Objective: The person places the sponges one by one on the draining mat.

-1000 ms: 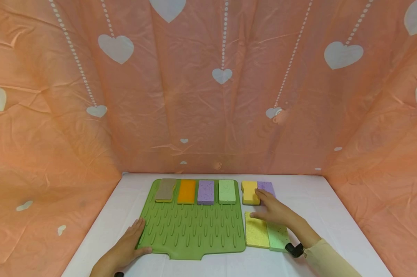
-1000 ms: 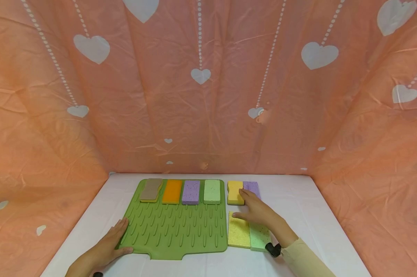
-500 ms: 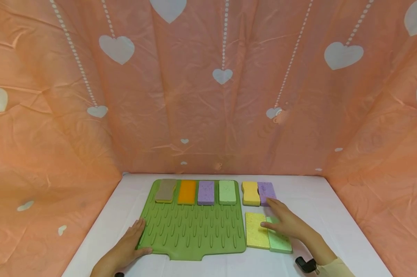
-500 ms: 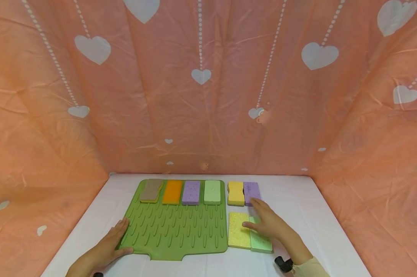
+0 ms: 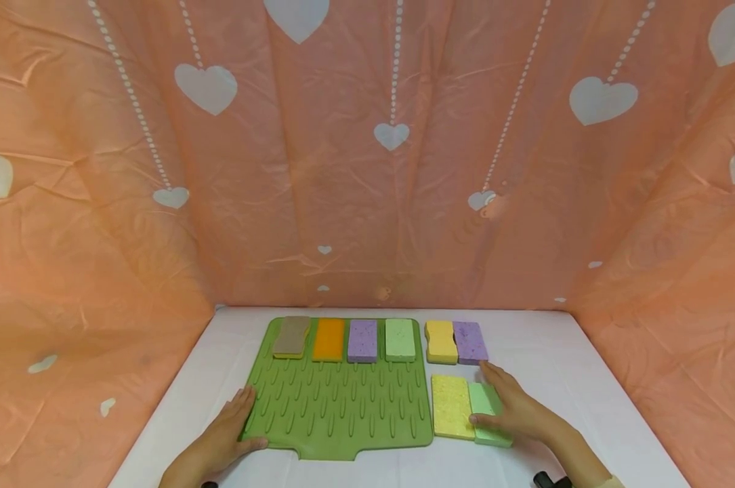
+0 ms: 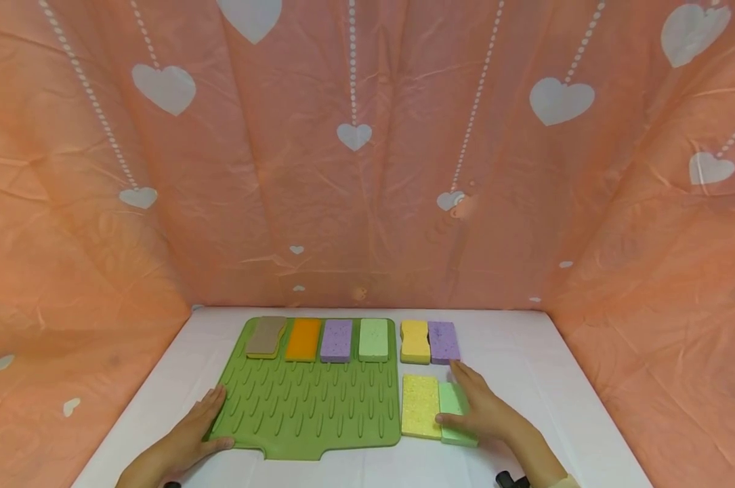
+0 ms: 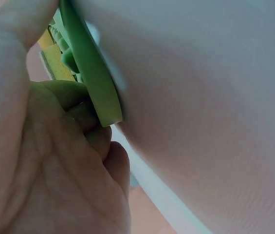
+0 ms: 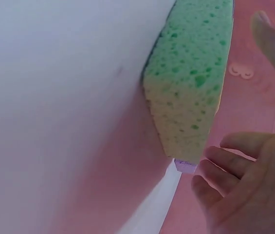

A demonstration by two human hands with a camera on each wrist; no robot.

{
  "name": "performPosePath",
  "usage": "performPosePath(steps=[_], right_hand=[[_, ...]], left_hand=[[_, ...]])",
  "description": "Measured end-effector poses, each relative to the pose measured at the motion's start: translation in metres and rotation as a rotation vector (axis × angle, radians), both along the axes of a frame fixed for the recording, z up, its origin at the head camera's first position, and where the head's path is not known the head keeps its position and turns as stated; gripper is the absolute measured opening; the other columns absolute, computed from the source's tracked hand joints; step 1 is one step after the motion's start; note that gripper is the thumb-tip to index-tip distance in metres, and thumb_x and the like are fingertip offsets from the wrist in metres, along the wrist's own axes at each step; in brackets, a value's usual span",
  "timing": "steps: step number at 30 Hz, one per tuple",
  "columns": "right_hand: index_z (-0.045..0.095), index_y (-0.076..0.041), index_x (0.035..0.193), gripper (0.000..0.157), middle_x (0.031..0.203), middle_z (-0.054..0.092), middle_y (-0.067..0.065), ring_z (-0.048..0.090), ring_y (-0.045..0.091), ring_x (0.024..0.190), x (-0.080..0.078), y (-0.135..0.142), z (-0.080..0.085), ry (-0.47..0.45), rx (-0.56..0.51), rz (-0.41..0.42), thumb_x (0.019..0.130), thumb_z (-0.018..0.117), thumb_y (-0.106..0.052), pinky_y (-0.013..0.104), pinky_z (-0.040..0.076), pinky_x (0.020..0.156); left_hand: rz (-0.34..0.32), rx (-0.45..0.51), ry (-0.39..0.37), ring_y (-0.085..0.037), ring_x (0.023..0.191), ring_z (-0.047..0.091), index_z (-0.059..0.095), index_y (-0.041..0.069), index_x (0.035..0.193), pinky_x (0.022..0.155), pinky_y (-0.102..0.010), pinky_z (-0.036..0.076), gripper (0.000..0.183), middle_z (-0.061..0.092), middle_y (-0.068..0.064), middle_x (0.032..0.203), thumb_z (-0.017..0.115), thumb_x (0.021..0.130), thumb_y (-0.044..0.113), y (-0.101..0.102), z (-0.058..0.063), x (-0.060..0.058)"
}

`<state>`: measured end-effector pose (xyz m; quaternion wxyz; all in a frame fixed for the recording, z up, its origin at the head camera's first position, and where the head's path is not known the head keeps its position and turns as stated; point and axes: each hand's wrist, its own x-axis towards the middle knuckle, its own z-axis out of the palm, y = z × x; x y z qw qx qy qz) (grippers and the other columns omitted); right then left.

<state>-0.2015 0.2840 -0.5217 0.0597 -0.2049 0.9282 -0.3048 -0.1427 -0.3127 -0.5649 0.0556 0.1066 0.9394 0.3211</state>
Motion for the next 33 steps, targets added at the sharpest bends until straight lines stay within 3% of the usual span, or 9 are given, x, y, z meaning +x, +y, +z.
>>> performPosePath(steps=[3,7,9,11,15,19,24,29,33], right_hand=[[0.028,0.009,0.164,0.118,0.166,0.03,0.036,0.028,0.06,0.152,0.006,0.003,0.0,-0.017,0.001,0.003,0.083,0.092,-0.05,0.075,0.033,0.119],[0.028,0.011,0.164,0.118,0.166,0.03,0.037,0.027,0.061,0.152,0.012,0.004,0.001,-0.028,0.005,0.001,0.083,0.092,-0.048,0.075,0.032,0.119],[0.028,0.012,0.163,0.118,0.166,0.03,0.038,0.028,0.061,0.152,0.014,0.005,0.001,-0.02,0.008,0.001,0.084,0.092,-0.047,0.075,0.032,0.119],[0.029,0.013,0.162,0.117,0.165,0.031,0.038,0.029,0.062,0.151,0.016,0.005,0.001,-0.007,0.007,0.004,0.083,0.092,-0.047,0.075,0.033,0.118],[0.033,0.013,0.16,0.118,0.163,0.037,0.036,0.035,0.06,0.149,0.02,0.007,-0.002,0.049,0.029,0.017,0.081,0.094,-0.048,0.073,0.036,0.116],[0.035,0.014,0.159,0.118,0.161,0.04,0.035,0.04,0.058,0.147,0.022,0.01,-0.006,0.083,0.05,0.036,0.078,0.095,-0.048,0.07,0.039,0.115],[0.035,0.013,0.159,0.121,0.161,0.04,0.034,0.041,0.057,0.148,0.022,0.013,-0.008,0.094,0.048,0.039,0.075,0.097,-0.048,0.058,0.04,0.118],[0.035,0.013,0.159,0.122,0.162,0.04,0.034,0.04,0.056,0.148,0.023,0.017,-0.007,0.104,0.04,0.045,0.074,0.098,-0.048,0.046,0.036,0.12],[0.037,0.013,0.158,0.12,0.16,0.042,0.034,0.041,0.056,0.147,0.025,0.021,-0.006,0.113,0.036,0.054,0.074,0.098,-0.047,0.043,0.036,0.12]], left_hand=[[0.001,-0.002,-0.024,-0.059,0.158,0.01,0.022,-0.016,0.163,0.116,-0.005,-0.011,0.119,0.014,-0.036,0.172,0.083,0.088,0.053,0.003,0.006,0.001],[0.003,-0.024,-0.003,-0.059,0.157,0.012,0.022,-0.015,0.163,0.116,-0.007,-0.013,0.119,0.016,-0.037,0.171,0.083,0.088,0.055,0.003,0.005,0.001],[0.003,-0.046,0.03,-0.06,0.156,0.015,0.024,-0.015,0.162,0.101,0.004,-0.016,0.119,0.018,-0.037,0.171,0.082,0.088,0.056,0.0,-0.002,-0.002],[-0.003,-0.045,0.053,-0.06,0.155,0.017,0.025,-0.016,0.162,0.099,0.005,-0.015,0.118,0.019,-0.038,0.17,0.082,0.088,0.055,-0.001,-0.003,-0.002],[-0.003,-0.029,0.049,-0.059,0.156,0.015,0.024,-0.015,0.162,0.103,0.004,-0.016,0.119,0.018,-0.038,0.17,0.081,0.088,0.059,-0.002,-0.005,-0.001],[0.004,0.02,0.015,-0.057,0.157,0.01,0.022,-0.013,0.164,0.116,-0.01,-0.017,0.121,0.015,-0.038,0.171,0.08,0.087,0.061,0.0,-0.001,0.001],[0.01,-0.005,0.003,-0.053,0.16,0.01,0.022,-0.012,0.165,0.103,0.002,-0.015,0.12,0.016,-0.035,0.172,0.08,0.088,0.059,0.001,-0.002,0.001],[-0.014,0.029,0.036,-0.041,0.163,0.001,0.022,-0.014,0.164,0.109,-0.003,-0.018,0.119,0.017,-0.039,0.17,0.078,0.089,0.06,0.001,-0.002,0.003],[-0.015,0.019,0.037,-0.045,0.162,0.003,0.022,-0.015,0.163,0.108,-0.001,-0.018,0.12,0.016,-0.039,0.17,0.077,0.089,0.062,0.001,-0.002,0.002]])
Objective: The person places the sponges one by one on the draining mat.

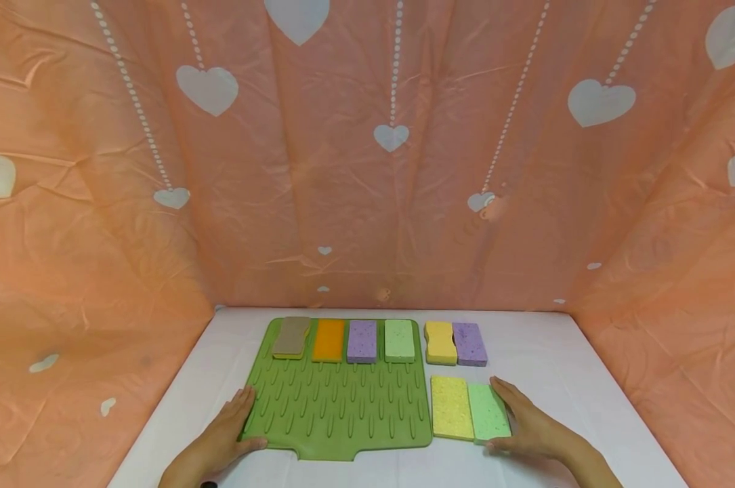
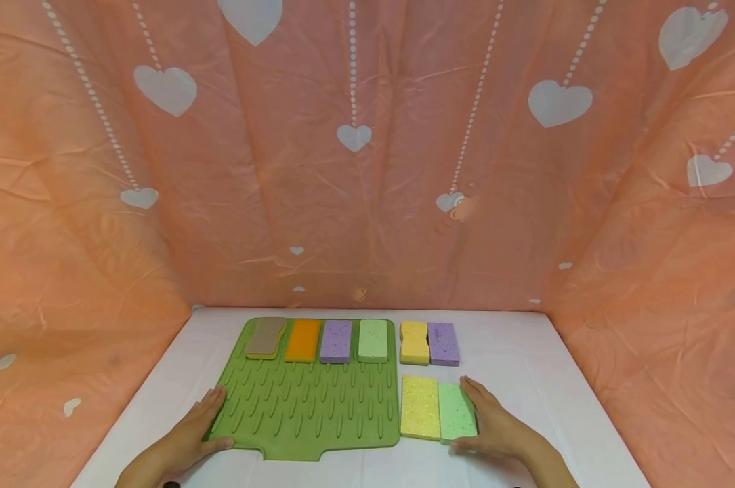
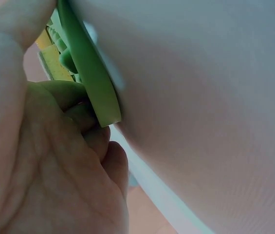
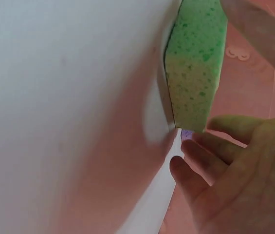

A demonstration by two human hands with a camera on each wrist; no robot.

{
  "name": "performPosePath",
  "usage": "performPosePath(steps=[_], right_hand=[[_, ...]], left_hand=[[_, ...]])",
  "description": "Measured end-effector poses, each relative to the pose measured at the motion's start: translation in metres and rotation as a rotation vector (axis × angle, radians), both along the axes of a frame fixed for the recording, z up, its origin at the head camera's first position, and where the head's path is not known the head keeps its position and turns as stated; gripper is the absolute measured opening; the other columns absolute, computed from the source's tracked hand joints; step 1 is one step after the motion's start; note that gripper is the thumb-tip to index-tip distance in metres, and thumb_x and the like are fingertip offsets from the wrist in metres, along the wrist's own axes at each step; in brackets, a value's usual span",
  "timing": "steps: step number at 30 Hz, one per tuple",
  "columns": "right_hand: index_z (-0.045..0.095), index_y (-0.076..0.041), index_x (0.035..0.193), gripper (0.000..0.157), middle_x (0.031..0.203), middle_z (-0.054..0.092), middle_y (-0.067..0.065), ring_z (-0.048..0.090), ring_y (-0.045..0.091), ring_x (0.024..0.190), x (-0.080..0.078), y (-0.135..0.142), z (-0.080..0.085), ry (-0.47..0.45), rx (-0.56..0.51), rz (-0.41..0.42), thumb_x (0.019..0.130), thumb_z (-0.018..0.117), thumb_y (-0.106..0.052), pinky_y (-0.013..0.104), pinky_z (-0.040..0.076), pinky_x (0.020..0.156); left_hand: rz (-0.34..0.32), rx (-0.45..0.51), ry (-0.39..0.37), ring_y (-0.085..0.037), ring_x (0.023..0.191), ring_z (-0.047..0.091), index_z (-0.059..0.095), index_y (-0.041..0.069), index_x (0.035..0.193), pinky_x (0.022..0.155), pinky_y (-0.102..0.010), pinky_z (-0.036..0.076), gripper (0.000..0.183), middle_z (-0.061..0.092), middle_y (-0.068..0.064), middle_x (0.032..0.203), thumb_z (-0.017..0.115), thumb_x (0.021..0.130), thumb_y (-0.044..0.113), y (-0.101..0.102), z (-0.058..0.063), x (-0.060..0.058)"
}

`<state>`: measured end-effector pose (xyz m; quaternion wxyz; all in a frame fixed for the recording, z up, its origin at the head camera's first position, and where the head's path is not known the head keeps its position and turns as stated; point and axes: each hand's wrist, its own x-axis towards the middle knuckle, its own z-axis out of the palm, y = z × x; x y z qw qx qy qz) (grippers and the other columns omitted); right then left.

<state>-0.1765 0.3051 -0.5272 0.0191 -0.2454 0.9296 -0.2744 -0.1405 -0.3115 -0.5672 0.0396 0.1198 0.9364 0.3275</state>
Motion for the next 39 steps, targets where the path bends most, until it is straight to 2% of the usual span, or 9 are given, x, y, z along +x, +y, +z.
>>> performPosePath(steps=[6,14,20,27,28,33,36,38,39], right_hand=[[0.038,0.013,0.158,0.118,0.159,0.044,0.035,0.042,0.057,0.147,0.002,0.001,0.003,-0.052,0.006,-0.001,0.075,0.097,-0.048,0.05,0.037,0.12],[0.035,0.011,0.16,0.123,0.162,0.041,0.034,0.039,0.055,0.15,0.003,0.001,0.005,-0.137,0.023,-0.027,0.074,0.097,-0.051,0.056,0.038,0.121],[0.035,0.011,0.16,0.123,0.161,0.041,0.035,0.04,0.056,0.149,0.002,0.003,0.004,-0.13,0.029,-0.017,0.074,0.096,-0.052,0.051,0.04,0.121],[0.04,0.01,0.159,0.122,0.158,0.047,0.032,0.045,0.053,0.147,0.0,0.006,0.005,-0.101,0.025,-0.043,0.071,0.097,-0.053,0.066,0.04,0.117],[0.04,0.01,0.159,0.122,0.158,0.047,0.032,0.045,0.054,0.146,0.0,0.007,0.006,-0.099,0.026,-0.045,0.071,0.097,-0.053,0.068,0.039,0.116],[0.041,0.013,0.157,0.119,0.156,0.048,0.033,0.047,0.053,0.145,-0.002,0.01,0.01,-0.044,0.04,-0.053,0.073,0.095,-0.053,0.067,0.038,0.117],[0.041,0.014,0.156,0.116,0.156,0.049,0.033,0.047,0.054,0.144,-0.002,0.01,0.012,0.003,0.038,-0.073,0.076,0.095,-0.05,0.066,0.037,0.116],[0.041,0.014,0.156,0.115,0.156,0.048,0.034,0.047,0.055,0.144,-0.003,0.009,0.015,0.027,0.022,-0.089,0.077,0.096,-0.048,0.066,0.038,0.116],[0.04,0.014,0.157,0.115,0.157,0.047,0.035,0.046,0.056,0.144,-0.002,0.008,0.016,0.027,0.005,-0.098,0.077,0.096,-0.046,0.068,0.038,0.116]], left_hand=[[0.01,-0.026,-0.022,-0.059,0.157,0.012,0.023,-0.016,0.162,0.101,0.006,-0.015,0.12,0.017,-0.037,0.171,0.082,0.087,0.058,-0.002,0.0,-0.003],[0.012,-0.023,-0.02,-0.06,0.156,0.014,0.024,-0.016,0.162,0.103,0.005,-0.014,0.119,0.018,-0.038,0.171,0.083,0.087,0.056,0.0,0.002,-0.001],[-0.009,0.044,-0.019,-0.057,0.158,0.007,0.021,-0.016,0.162,0.127,-0.026,-0.015,0.119,0.015,-0.042,0.168,0.081,0.088,0.056,0.002,0.007,0.003],[0.04,-0.001,-0.061,-0.026,0.163,-0.005,0.023,-0.012,0.165,0.116,-0.004,-0.014,0.12,0.014,-0.035,0.173,0.081,0.087,0.058,0.004,0.008,0.001],[0.036,-0.004,-0.068,-0.029,0.164,-0.004,0.022,-0.013,0.164,0.124,-0.012,-0.01,0.119,0.014,-0.036,0.172,0.082,0.088,0.056,0.005,0.01,0.001],[0.054,-0.026,-0.095,-0.049,0.162,0.005,0.022,-0.012,0.165,0.123,-0.013,-0.011,0.12,0.013,-0.033,0.174,0.084,0.086,0.054,0.005,0.011,0.0],[0.033,-0.022,-0.08,-0.057,0.159,0.008,0.021,-0.015,0.163,0.13,-0.03,-0.008,0.119,0.013,-0.037,0.172,0.084,0.087,0.052,0.006,0.013,0.001],[0.022,-0.019,-0.067,-0.057,0.158,0.01,0.022,-0.016,0.163,0.132,-0.055,0.002,0.118,0.015,-0.039,0.17,0.084,0.088,0.05,0.007,0.017,0.002],[0.014,-0.013,-0.053,-0.059,0.157,0.011,0.022,-0.017,0.162,0.132,-0.055,0.002,0.117,0.016,-0.041,0.169,0.084,0.088,0.05,0.008,0.018,0.003]])
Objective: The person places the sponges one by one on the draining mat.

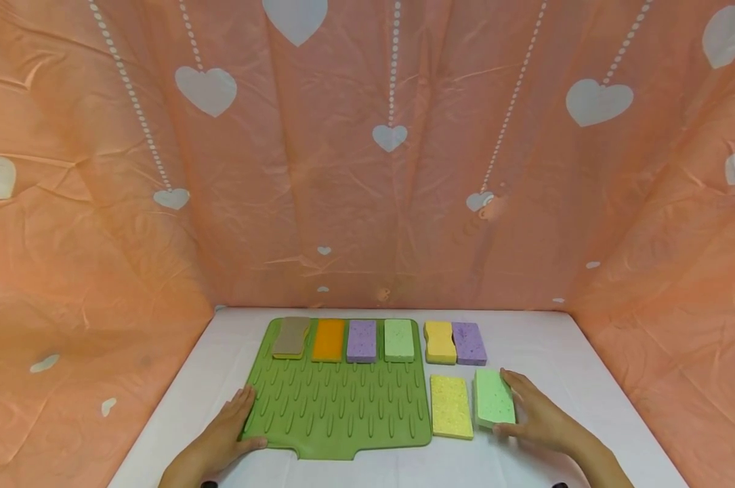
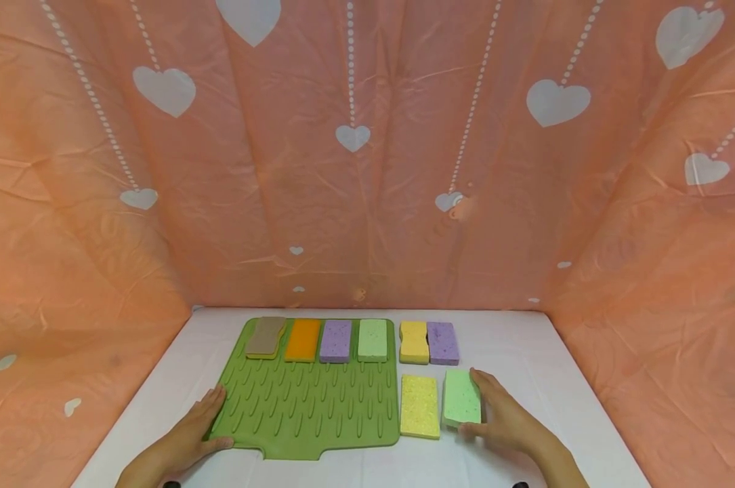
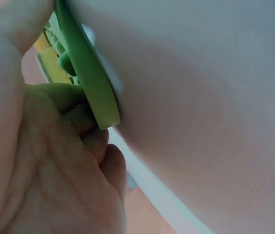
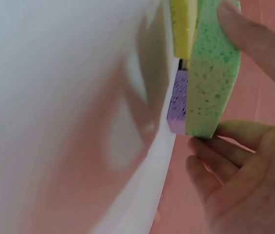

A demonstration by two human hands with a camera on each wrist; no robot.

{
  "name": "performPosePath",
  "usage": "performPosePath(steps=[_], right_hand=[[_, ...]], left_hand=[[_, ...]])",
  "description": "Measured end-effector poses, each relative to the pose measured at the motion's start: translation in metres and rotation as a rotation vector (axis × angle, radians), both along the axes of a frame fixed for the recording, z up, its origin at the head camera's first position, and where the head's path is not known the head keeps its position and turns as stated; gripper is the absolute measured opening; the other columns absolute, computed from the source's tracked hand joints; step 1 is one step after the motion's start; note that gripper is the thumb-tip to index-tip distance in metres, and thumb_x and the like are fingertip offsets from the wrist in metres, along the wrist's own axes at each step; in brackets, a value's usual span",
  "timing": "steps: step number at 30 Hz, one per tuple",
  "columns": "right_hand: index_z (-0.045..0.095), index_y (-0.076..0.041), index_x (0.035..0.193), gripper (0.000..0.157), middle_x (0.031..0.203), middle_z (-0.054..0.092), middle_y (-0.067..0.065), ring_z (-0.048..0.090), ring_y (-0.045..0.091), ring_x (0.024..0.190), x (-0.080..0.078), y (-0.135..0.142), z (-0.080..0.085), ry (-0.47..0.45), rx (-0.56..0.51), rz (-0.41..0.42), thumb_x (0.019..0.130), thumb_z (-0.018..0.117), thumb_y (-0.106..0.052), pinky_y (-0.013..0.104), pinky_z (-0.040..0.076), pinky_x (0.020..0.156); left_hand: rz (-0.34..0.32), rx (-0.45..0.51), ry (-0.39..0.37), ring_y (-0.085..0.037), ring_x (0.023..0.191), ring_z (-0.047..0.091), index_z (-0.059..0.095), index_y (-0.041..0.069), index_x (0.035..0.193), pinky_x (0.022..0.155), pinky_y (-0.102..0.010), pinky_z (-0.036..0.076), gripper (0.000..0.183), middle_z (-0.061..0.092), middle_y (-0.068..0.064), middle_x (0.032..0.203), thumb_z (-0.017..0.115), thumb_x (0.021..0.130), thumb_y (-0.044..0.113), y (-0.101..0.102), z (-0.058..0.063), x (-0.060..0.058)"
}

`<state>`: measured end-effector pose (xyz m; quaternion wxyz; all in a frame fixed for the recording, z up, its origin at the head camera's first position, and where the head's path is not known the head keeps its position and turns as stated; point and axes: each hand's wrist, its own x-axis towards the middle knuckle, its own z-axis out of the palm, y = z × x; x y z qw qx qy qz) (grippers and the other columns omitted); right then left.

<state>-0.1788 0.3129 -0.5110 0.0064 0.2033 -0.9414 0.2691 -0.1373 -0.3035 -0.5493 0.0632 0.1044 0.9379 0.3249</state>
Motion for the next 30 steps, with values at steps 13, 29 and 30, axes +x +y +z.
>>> performPosePath(steps=[13,29,30], right_hand=[[0.038,0.011,0.159,0.116,0.158,0.045,0.034,0.044,0.057,0.145,-0.009,-0.029,0.001,0.036,-0.093,0.022,0.077,0.097,-0.046,0.072,0.04,0.114],[0.031,0.006,0.165,0.116,0.168,0.032,0.033,0.033,0.056,0.153,-0.021,-0.084,-0.003,-0.039,-0.145,0.034,0.084,0.091,-0.052,0.072,0.032,0.121],[0.031,0.006,0.165,0.116,0.168,0.032,0.033,0.034,0.056,0.153,-0.022,-0.087,-0.003,-0.044,-0.143,0.038,0.084,0.091,-0.051,0.072,0.032,0.121]], left_hand=[[0.01,0.02,-0.023,-0.058,0.158,0.007,0.019,-0.014,0.164,0.123,-0.02,-0.017,0.123,0.012,-0.039,0.171,0.08,0.087,0.06,-0.005,-0.009,-0.002],[-0.004,-0.022,0.008,-0.059,0.158,0.012,0.024,-0.016,0.162,0.098,0.007,-0.015,0.12,0.017,-0.037,0.171,0.084,0.086,0.055,-0.006,-0.01,-0.005],[-0.004,-0.02,0.01,-0.059,0.157,0.012,0.024,-0.016,0.162,0.099,0.007,-0.015,0.119,0.018,-0.037,0.171,0.085,0.086,0.054,-0.006,-0.009,-0.005]])
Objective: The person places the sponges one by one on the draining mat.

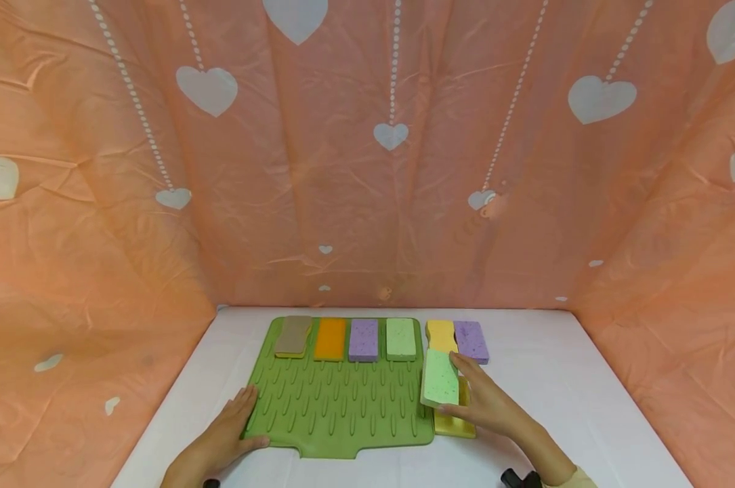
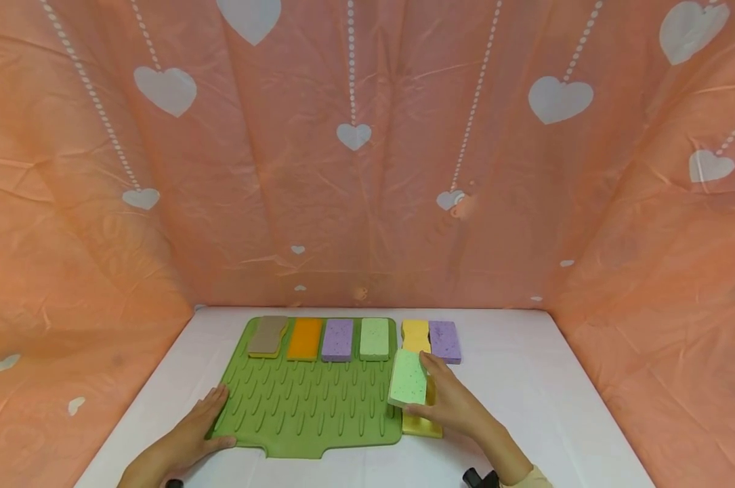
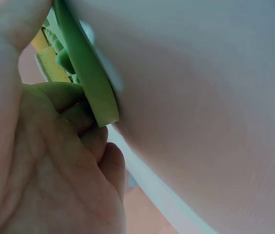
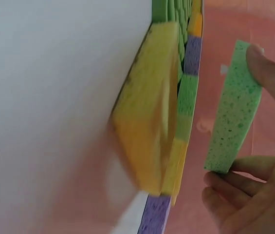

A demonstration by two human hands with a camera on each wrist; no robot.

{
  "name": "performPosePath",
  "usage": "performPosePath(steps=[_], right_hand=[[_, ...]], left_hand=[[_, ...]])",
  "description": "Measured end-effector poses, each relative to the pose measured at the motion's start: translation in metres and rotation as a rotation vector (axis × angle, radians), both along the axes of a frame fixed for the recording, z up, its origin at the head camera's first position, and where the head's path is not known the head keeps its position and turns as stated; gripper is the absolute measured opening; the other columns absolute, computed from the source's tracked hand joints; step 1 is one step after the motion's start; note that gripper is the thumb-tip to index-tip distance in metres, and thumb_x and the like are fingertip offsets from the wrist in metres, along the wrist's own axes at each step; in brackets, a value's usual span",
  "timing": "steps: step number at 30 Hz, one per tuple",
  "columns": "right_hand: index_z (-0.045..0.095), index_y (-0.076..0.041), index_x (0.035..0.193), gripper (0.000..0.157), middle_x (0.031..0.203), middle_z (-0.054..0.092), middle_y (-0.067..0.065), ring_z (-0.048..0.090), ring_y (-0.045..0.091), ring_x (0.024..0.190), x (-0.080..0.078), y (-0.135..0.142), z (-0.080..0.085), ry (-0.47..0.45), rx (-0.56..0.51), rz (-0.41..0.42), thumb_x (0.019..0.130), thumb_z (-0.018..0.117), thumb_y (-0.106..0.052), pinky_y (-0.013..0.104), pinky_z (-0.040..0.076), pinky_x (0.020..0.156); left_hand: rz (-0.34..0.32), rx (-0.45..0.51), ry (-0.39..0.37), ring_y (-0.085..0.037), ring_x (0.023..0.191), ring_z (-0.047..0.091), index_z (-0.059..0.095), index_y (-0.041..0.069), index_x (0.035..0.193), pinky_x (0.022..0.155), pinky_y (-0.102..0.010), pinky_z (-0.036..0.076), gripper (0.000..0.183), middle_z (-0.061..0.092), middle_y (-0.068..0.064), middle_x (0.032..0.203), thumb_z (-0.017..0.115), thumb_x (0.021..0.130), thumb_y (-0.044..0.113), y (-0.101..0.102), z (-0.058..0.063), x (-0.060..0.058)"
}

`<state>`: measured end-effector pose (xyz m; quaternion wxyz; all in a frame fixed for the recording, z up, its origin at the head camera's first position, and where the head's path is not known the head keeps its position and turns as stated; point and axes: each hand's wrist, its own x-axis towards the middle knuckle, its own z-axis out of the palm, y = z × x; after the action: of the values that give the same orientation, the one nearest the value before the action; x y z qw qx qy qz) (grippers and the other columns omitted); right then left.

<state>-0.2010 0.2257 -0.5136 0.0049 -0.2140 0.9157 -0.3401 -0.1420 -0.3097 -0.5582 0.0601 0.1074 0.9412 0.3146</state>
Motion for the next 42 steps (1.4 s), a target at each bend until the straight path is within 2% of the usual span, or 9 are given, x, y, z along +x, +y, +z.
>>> performPosePath(steps=[10,12,14,17,19,20,25,26,42], right_hand=[[0.03,0.006,0.166,0.117,0.168,0.034,0.032,0.04,0.053,0.151,-0.007,-0.036,0.003,0.008,0.006,0.05,0.084,0.092,-0.05,0.068,0.039,0.119],[0.031,0.006,0.166,0.116,0.168,0.033,0.031,0.04,0.052,0.151,-0.008,-0.044,0.003,0.011,0.008,0.065,0.084,0.091,-0.05,0.066,0.04,0.119],[0.03,0.005,0.166,0.116,0.169,0.033,0.03,0.04,0.05,0.151,-0.008,-0.052,0.003,0.007,0.01,0.075,0.085,0.091,-0.051,0.065,0.041,0.119],[0.03,0.004,0.167,0.116,0.17,0.031,0.029,0.039,0.049,0.153,-0.009,-0.062,0.004,-0.008,0.006,0.084,0.085,0.09,-0.052,0.065,0.043,0.118],[0.03,0.003,0.167,0.116,0.171,0.031,0.028,0.037,0.048,0.154,-0.01,-0.067,0.004,-0.011,0.007,0.089,0.085,0.09,-0.052,0.065,0.043,0.117],[0.03,0.003,0.167,0.116,0.171,0.03,0.028,0.036,0.048,0.155,-0.011,-0.07,0.003,-0.011,0.012,0.092,0.085,0.09,-0.053,0.065,0.044,0.117],[0.03,0.002,0.168,0.116,0.171,0.031,0.027,0.036,0.046,0.156,-0.012,-0.082,0.001,-0.007,0.029,0.119,0.086,0.088,-0.056,0.063,0.046,0.116],[0.029,0.001,0.168,0.116,0.172,0.031,0.026,0.036,0.046,0.156,-0.012,-0.084,0.001,-0.011,0.028,0.125,0.086,0.088,-0.055,0.063,0.046,0.116],[0.028,0.0,0.169,0.113,0.174,0.029,0.023,0.038,0.042,0.156,-0.015,-0.13,0.005,-0.01,0.051,0.191,0.089,0.086,-0.055,0.061,0.045,0.118]], left_hand=[[0.0,-0.002,-0.015,-0.057,0.158,0.013,0.025,-0.015,0.163,0.101,0.006,-0.014,0.117,0.017,-0.036,0.172,0.084,0.087,0.053,0.001,0.004,0.001],[-0.008,-0.007,-0.013,-0.057,0.157,0.015,0.026,-0.016,0.162,0.123,-0.01,-0.007,0.115,0.019,-0.037,0.171,0.084,0.088,0.052,0.002,0.008,0.002],[-0.017,0.005,-0.025,-0.058,0.157,0.014,0.025,-0.016,0.162,0.133,-0.032,-0.002,0.114,0.018,-0.039,0.169,0.084,0.089,0.049,0.002,0.013,0.003],[-0.031,0.002,-0.032,-0.062,0.155,0.015,0.025,-0.018,0.161,0.127,-0.07,0.012,0.112,0.019,-0.042,0.167,0.084,0.091,0.045,0.004,0.019,0.003],[-0.024,0.007,-0.06,-0.061,0.155,0.013,0.023,-0.018,0.161,0.128,-0.068,0.008,0.112,0.017,-0.041,0.168,0.085,0.091,0.042,0.005,0.022,0.003],[-0.021,-0.002,-0.065,-0.061,0.155,0.013,0.023,-0.018,0.161,0.126,-0.072,0.012,0.112,0.017,-0.04,0.169,0.085,0.09,0.042,0.006,0.024,0.003],[-0.005,-0.024,-0.089,-0.06,0.156,0.012,0.022,-0.017,0.162,0.126,-0.071,0.012,0.113,0.016,-0.039,0.17,0.088,0.088,0.037,0.009,0.027,0.002],[-0.004,-0.035,-0.087,-0.059,0.157,0.013,0.023,-0.016,0.162,0.125,-0.073,0.015,0.113,0.017,-0.038,0.17,0.089,0.087,0.037,0.009,0.027,0.002],[0.011,-0.056,-0.086,-0.059,0.157,0.013,0.024,-0.018,0.161,0.126,-0.072,0.015,0.115,0.018,-0.039,0.169,0.091,0.085,0.036,0.013,0.027,0.001]])
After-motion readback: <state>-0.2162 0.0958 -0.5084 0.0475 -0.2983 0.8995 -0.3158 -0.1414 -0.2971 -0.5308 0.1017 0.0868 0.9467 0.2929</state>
